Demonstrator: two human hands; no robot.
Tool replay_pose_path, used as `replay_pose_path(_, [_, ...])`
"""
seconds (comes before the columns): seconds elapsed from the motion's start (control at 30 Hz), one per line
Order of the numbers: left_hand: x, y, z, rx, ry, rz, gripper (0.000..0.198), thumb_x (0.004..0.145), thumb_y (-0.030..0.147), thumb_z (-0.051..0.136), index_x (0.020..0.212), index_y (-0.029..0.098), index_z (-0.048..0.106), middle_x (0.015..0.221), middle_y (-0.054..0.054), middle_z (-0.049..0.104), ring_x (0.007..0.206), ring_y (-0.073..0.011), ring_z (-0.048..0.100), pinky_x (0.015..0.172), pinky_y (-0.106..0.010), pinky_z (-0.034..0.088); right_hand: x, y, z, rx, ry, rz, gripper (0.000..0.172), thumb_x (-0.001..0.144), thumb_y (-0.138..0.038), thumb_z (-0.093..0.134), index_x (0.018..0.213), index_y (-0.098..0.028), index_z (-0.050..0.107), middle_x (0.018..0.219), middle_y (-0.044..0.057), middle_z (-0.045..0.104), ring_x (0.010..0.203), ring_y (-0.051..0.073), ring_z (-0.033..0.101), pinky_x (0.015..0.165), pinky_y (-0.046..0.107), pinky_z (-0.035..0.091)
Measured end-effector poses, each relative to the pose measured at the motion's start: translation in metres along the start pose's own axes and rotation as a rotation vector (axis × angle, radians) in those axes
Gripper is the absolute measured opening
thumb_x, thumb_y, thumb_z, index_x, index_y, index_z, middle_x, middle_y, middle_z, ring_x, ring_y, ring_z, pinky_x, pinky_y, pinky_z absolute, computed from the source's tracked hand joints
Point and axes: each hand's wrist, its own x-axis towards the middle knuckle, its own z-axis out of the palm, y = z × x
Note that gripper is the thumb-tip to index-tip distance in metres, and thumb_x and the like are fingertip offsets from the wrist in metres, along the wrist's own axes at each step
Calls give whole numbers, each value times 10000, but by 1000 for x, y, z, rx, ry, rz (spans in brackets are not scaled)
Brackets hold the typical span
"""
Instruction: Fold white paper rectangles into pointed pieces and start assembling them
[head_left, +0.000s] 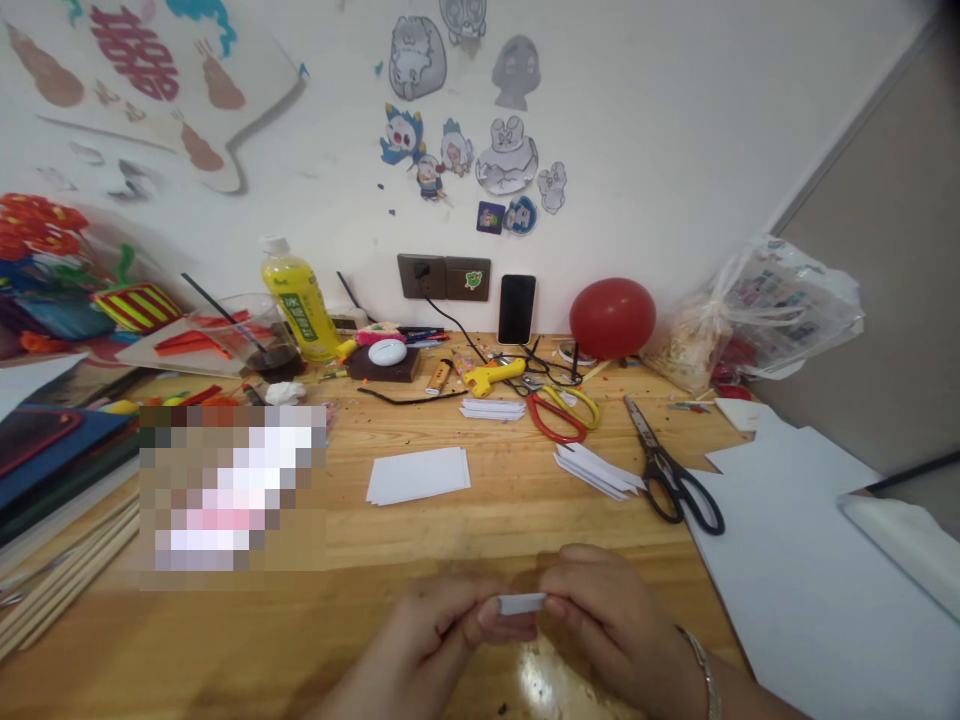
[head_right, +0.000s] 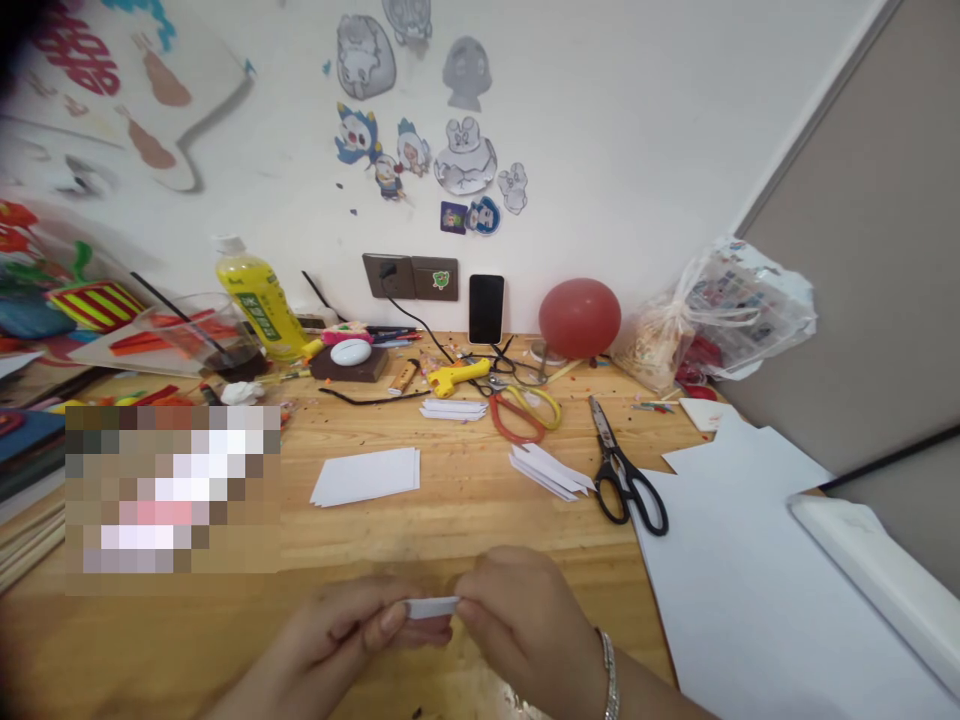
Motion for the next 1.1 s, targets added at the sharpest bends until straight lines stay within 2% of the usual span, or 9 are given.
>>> replay_pose_path(0.1, [0,-2,-3,-128,-23,-55,360,897,478,425,1061,249,649,1009,-42,709,861,-183,677,824,-305,511,1,2,0,16,12,29,444,985,-378,247,719,-188,547,617,11,566,590,132,494,567,239,355])
replay_pose_path(0.2, [-1,-3,-5,-18,53,-73,315,892,422,448,1091,245,617,1024,-40,702,924,-189,658,852,-307,492,1,3,2,-6,-1,67,442,981,-367,253,725,-183,563,617,15,574,584,133,506,557,238,355])
replay_pose_path(0.33, [0,-4,-1,341,64,6,161,844,269,525,911,224,664,863,-27,719,808,-179,653,741,-249,496,1,1,8,-81,-65,29,414,971,-329,275,764,-181,601,623,29,595,600,147,514,561,254,344])
replay_pose_path(0.5, [0,-9,7,568,37,151,238,873,182,403,752,195,608,642,-5,651,575,-125,592,558,-180,440,-1,-1,13,-68,-111,40,367,951,-357,339,768,-188,609,651,33,633,612,152,553,571,249,371])
replay_pose_path(0.57, [0,-9,9,647,11,154,237,854,161,395,694,194,567,612,-4,626,538,-123,570,510,-178,413,-2,0,14,-14,-135,53,395,965,-333,296,762,-190,604,662,30,649,612,141,575,573,235,385])
replay_pose_path(0.7, [-2,-9,10,779,-23,135,178,809,134,425,723,207,562,675,-16,644,574,-142,573,511,-190,405,-4,1,15,21,-156,82,364,943,-323,324,716,-188,574,628,20,631,565,135,564,539,225,386])
replay_pose_path(0.83, [-2,-10,8,755,-8,130,127,754,125,471,678,219,508,625,26,611,516,-119,513,465,-183,352,-3,2,9,48,-194,131,298,928,-277,364,720,-198,561,631,1,630,578,125,571,552,205,393])
replay_pose_path(0.97, [0,-10,4,644,8,94,185,822,144,400,669,221,470,611,45,584,501,-96,479,462,-168,337,-1,5,-1,57,-198,116,386,950,-308,326,648,-197,539,564,-6,606,537,120,561,560,203,406])
replay_pose_path(1.1, [1,-11,-3,611,19,70,265,877,229,336,625,222,414,551,47,512,472,-101,452,453,-176,330,1,9,-11,156,-194,178,424,948,-379,359,640,-193,584,583,-9,640,546,110,592,567,189,431])
